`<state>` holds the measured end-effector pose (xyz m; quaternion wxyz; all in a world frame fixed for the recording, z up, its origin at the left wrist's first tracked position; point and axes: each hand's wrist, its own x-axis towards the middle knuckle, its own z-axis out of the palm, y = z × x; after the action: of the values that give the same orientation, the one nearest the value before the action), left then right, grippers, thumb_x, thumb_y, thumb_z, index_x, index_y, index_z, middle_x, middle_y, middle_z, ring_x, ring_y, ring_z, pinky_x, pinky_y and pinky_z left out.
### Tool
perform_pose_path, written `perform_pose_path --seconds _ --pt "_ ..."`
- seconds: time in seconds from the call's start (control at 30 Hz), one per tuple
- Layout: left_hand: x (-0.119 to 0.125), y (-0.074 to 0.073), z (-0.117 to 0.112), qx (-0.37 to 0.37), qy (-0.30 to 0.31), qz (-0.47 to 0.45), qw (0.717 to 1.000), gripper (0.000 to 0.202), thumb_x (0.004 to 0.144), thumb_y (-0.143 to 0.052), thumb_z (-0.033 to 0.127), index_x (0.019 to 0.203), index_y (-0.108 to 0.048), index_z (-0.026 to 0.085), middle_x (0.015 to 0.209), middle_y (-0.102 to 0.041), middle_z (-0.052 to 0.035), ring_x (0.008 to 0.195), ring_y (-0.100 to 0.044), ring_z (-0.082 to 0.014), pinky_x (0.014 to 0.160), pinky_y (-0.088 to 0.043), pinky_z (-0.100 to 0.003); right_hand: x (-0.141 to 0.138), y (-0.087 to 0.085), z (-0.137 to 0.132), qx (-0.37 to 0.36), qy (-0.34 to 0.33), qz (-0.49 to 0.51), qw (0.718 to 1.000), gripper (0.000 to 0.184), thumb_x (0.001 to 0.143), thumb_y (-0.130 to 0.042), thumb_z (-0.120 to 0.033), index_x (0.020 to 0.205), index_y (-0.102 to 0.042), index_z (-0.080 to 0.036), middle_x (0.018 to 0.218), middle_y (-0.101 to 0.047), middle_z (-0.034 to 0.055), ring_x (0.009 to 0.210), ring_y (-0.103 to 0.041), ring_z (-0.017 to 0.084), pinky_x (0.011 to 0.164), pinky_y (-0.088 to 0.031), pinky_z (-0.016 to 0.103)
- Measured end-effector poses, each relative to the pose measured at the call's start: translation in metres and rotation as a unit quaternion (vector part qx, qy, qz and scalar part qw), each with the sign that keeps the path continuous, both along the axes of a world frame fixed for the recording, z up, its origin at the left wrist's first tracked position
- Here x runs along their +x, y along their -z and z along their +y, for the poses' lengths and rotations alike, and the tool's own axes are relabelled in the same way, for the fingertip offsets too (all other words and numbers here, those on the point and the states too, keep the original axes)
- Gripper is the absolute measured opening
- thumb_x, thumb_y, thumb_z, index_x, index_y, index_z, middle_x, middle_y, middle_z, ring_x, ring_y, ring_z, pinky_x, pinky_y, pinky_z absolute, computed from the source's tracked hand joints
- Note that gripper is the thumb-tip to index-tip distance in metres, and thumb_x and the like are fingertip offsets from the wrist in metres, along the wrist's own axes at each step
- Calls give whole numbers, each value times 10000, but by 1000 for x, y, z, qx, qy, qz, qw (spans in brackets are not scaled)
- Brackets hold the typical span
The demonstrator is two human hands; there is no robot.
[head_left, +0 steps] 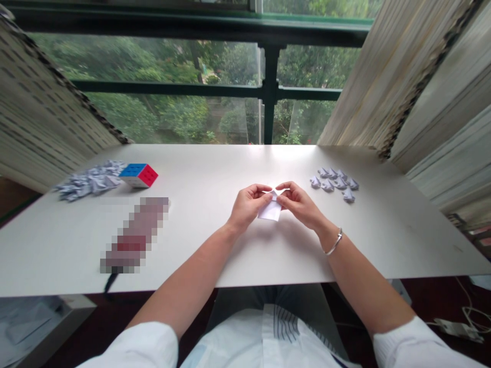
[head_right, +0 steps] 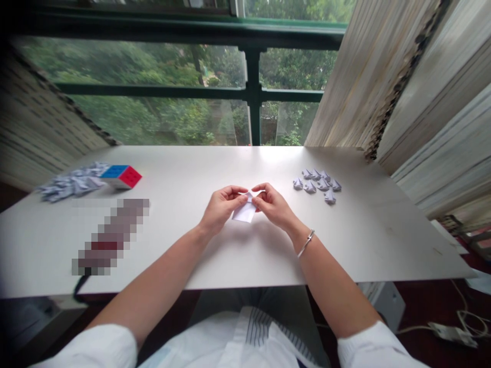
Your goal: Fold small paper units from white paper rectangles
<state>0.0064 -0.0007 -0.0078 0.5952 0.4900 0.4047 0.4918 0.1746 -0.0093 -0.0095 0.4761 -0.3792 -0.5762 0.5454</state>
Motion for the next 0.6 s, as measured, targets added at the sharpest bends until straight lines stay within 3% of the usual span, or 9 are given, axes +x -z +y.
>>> perform_pose_path --seconds 0.23,0.47,0.6 --pt "-5 -1 1 -10 80 34 996 277 680 -803 358 789 -708 123 741 -714 -57 637 -637 -144 609 -488 -246 2 11 3 34 2 -64 997 410 780 -697 -512 948 -462 -221 626 -552 -71 563 -547 109 563 -461 254" --pt "-2 1 -1 3 83 -16 996 292 665 -813 366 731 -648 135 693 -685 -26 616 -636 -145 597 -480 -249 -2 2 -1 24 -6 -29 999 409 760 -722 -514 847 -454 -217 584 -510 -82 503 -496 87 484 -385 222" --pt "-2 -1 -1 -3 101 -21 995 309 678 -806 363 735 -591 150 664 -658 0 592 -625 -128 558 -449 -218 -4 1 -2 23 -10 -12 1000 384 761 -723 -480 847 -460 -214 606 -512 -79 520 -506 85 496 -407 224"
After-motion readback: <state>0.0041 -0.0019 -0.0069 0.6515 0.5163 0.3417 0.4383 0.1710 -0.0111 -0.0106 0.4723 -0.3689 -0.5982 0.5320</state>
